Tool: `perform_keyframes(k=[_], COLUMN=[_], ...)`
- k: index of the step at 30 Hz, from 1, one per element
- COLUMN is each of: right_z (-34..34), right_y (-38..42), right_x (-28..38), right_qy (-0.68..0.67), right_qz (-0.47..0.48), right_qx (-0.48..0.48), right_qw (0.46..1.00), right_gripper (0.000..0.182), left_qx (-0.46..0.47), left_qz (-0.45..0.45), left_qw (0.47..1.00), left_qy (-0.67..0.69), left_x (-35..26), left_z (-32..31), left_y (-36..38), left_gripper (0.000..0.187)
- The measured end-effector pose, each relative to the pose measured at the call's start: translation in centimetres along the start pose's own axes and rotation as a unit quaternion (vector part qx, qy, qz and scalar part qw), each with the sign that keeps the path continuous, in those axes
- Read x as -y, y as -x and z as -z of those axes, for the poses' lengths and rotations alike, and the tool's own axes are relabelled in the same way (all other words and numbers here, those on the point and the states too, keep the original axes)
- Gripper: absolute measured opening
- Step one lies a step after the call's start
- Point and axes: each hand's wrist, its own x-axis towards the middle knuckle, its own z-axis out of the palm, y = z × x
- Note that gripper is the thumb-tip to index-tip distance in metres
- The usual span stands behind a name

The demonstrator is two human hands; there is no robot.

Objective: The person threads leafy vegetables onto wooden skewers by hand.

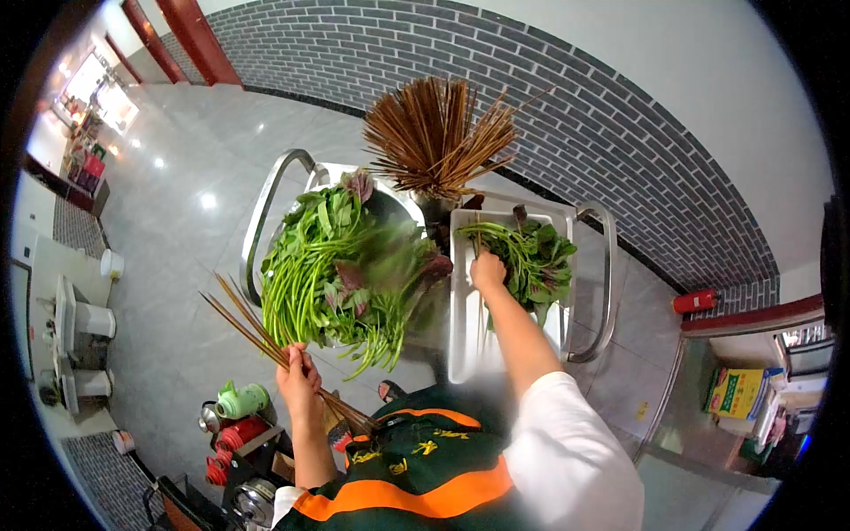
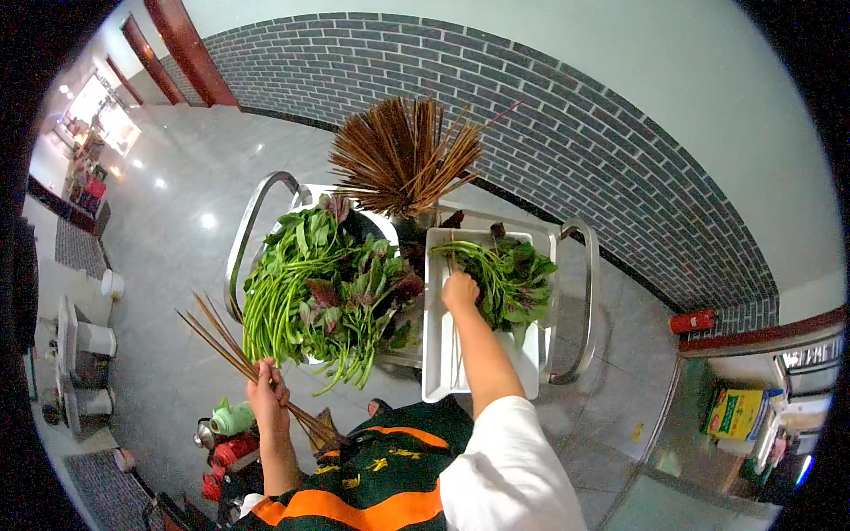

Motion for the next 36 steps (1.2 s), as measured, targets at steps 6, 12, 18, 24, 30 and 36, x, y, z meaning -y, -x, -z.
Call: perform_keyframes(k=[6,12,18,24,30,36], right_z=[6.8,16.7,19.3,7.4,2.8,9.4], right_y=[0.3,2.3,3.8,-2.8,-6.4,-7.7], right_x=[-5.7,-12.3,-8.1,-6.3,-4.6,-8.9], right_qy=[-0.21,-0.514,-0.219,-0.068,-0.038,-0.221], right_qz=[0.06,-0.025,0.125,0.181,0.135,0.139], right_qx=[-0.148,-0.125,-0.4,-0.199,-0.082,-0.208], right_qw=[0.964,0.848,0.881,0.961,0.987,0.943], right_gripper=[0.019,0.009,0.014,0.008,0.012,0.012], left_qx=[0.014,0.037,0.044,0.022,-0.048,-0.077], left_qz=[0.004,-0.001,-0.007,-0.018,-0.018,-0.031], left_qw=[1.0,0.999,0.999,0.999,0.998,0.996], left_qy=[0.013,0.016,0.01,0.016,0.024,0.035], left_x=[-0.4,-0.1,-0.1,-0.2,-0.4,-0.9], left_z=[-2.3,-3.9,-4.8,-4.1,-2.0,-0.2], left_y=[0.4,0.1,0.4,1.2,2.0,2.6], left_gripper=[0.014,0.015,0.015,0.014,0.013,0.013])
